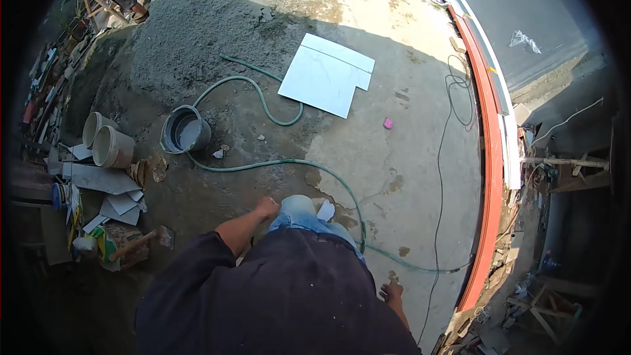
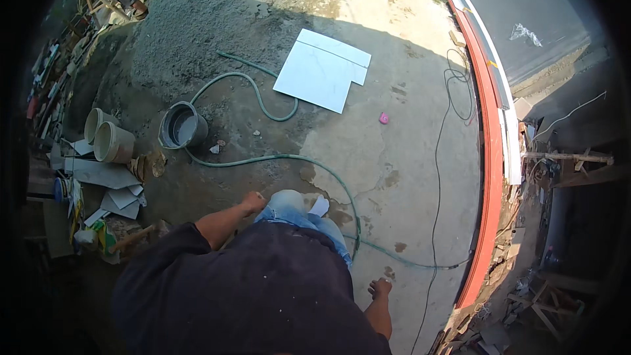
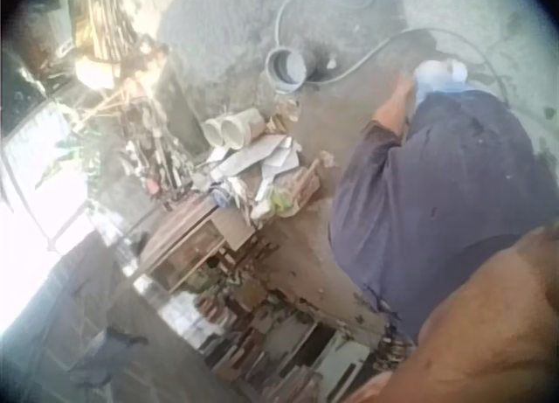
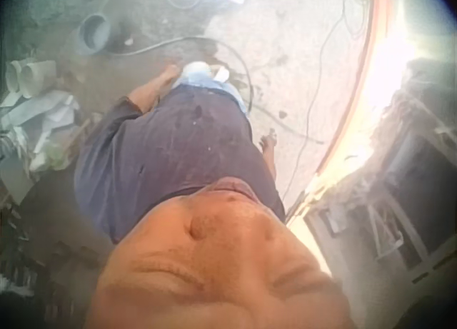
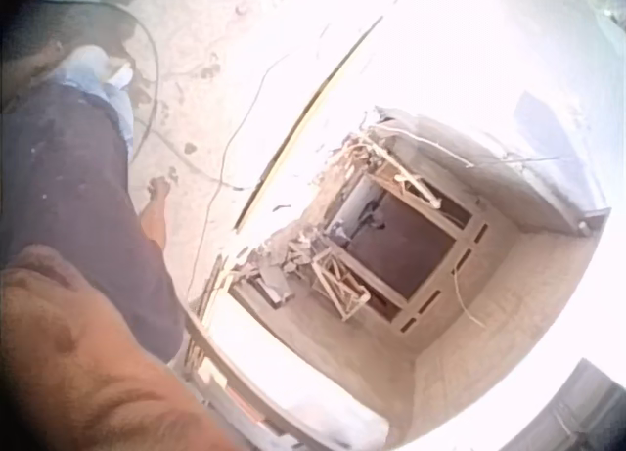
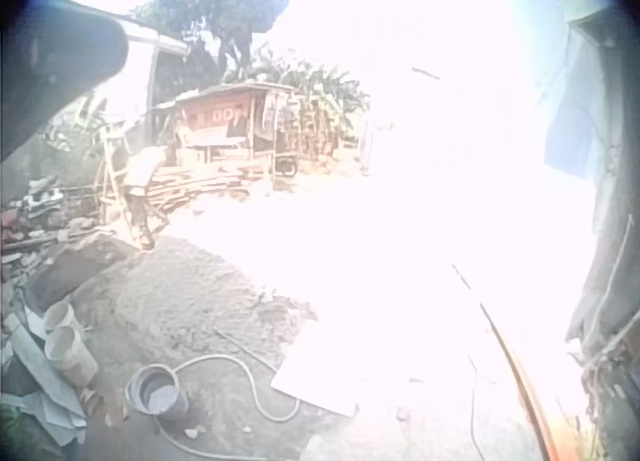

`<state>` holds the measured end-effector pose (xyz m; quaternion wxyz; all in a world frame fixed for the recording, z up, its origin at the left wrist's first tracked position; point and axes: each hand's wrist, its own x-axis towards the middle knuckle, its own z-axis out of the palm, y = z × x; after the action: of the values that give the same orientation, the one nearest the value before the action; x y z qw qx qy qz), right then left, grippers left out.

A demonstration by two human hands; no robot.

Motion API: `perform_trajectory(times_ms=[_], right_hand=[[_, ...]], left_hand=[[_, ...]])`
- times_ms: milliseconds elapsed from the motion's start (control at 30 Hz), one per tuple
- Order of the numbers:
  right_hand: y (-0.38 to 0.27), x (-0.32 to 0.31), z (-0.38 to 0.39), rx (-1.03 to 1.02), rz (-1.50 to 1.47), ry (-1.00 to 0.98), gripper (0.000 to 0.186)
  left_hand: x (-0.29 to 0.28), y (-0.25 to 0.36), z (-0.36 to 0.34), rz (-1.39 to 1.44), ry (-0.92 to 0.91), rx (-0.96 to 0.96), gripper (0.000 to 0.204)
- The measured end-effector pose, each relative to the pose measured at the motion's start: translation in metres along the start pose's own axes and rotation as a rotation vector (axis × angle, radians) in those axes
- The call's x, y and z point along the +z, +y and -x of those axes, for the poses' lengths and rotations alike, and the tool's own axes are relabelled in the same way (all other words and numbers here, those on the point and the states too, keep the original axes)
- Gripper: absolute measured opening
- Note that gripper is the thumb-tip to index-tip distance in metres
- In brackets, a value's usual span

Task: The person marks a line on a white tile using a marker and another piece of tile as a straight edge, then walks across a renovation site carrying the tile and a marker.

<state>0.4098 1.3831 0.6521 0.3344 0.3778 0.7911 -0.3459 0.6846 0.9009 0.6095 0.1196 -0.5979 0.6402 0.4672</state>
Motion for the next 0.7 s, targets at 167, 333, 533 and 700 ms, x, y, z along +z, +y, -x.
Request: perform_trajectory(times_ms=[167, 333, 533, 700], right_hand=[[-0.347, 0.048, -0.057, -0.563, 0.162, -0.097, 0.018], [-0.568, 0.221, -0.018, -0.92, 0.245, -0.254, 0.023], [-0.675, 0.337, -0.102, -1.005, 0.512, -0.222, 0.023], [-0.742, 0.408, -0.18, -1.151, 0.771, -0.074, 0.023]], left_hand=[[0.007, 0.034, -0.061, 0.155, -0.007, -0.189, 0.025], [0.013, 0.018, -0.161, -0.065, 0.035, -0.355, 0.031], [-0.025, 0.254, -0.281, 0.187, 0.0, -0.362, 0.029], [-0.094, 0.406, -0.415, 0.559, 0.159, -0.076, 0.025]])
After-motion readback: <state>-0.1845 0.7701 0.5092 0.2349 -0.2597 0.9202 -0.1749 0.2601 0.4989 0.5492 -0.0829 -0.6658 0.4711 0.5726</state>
